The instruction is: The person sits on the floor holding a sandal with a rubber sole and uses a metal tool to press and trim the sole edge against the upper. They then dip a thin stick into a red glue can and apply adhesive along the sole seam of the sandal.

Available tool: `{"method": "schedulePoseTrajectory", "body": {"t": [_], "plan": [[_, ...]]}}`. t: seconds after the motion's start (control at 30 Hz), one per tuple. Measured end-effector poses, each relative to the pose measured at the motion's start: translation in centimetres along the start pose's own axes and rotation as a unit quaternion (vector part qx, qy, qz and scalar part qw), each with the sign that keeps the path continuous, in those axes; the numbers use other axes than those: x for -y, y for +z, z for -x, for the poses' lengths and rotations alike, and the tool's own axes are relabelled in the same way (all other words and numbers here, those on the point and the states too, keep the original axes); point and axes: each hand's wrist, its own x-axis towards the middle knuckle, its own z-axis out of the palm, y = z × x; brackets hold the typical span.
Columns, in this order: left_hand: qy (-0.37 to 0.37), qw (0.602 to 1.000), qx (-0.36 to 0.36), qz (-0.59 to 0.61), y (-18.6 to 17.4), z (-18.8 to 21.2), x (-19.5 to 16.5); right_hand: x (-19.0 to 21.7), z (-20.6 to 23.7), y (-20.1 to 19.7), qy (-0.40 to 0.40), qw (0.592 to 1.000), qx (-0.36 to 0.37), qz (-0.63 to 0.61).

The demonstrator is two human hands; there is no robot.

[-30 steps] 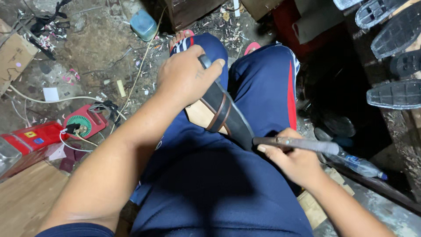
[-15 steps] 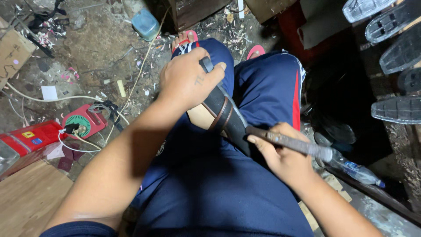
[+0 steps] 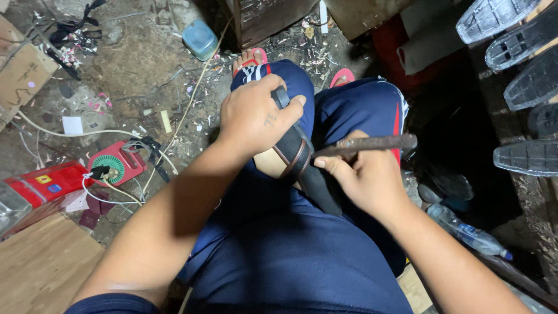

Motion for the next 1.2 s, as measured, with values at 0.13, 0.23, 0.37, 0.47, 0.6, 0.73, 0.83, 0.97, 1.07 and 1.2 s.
{"method": "schedulePoseTrajectory", "body": {"t": [0.13, 0.23, 0.37, 0.47, 0.6, 0.73, 0.83, 0.97, 1.07, 1.2], "plan": [[-0.038, 0.999, -0.012, -0.006, 0.2, 0.0, -0.1, 0.3, -0.5, 0.3, -0.02, 1.0, 0.004, -0.004], [-0.031, 0.999, -0.028, 0.026, -0.1, 0.3, -0.3, 0.7, 0.0, -0.4, -0.024, 0.999, 0.004, -0.043], [0.018, 0.985, -0.095, 0.14, -0.6, 0.6, -0.1, -0.3, 3.2, -3.6, -0.052, 0.996, -0.006, -0.078], [0.057, 0.95, -0.138, 0.273, -0.3, 0.4, 0.2, -3.2, 7.6, -5.1, -0.039, 0.967, -0.104, -0.228], [0.11, 0.936, -0.118, 0.313, 0.2, -0.2, 0.8, -8.1, 9.5, -1.5, 0.011, 0.958, -0.126, -0.257], [0.095, 0.935, -0.067, 0.336, 1.0, 0.5, 0.9, -9.0, 9.0, 0.6, 0.072, 0.973, -0.109, -0.188], [0.041, 0.95, -0.099, 0.292, 2.9, 1.5, -0.1, -7.0, 10.3, -1.8, 0.037, 0.977, -0.178, -0.108], [0.044, 0.955, -0.186, 0.226, 4.7, 1.5, -0.8, -5.1, 11.4, -4.1, -0.123, 0.882, -0.233, -0.391], [0.034, 0.955, -0.194, 0.222, 4.9, 1.3, -1.0, -5.9, 9.2, -2.7, -0.116, 0.947, -0.254, -0.159], [0.045, 0.96, -0.171, 0.217, 4.7, 0.8, -1.1, -7.9, 9.0, -3.4, 0.25, 0.963, -0.086, -0.047]]}}
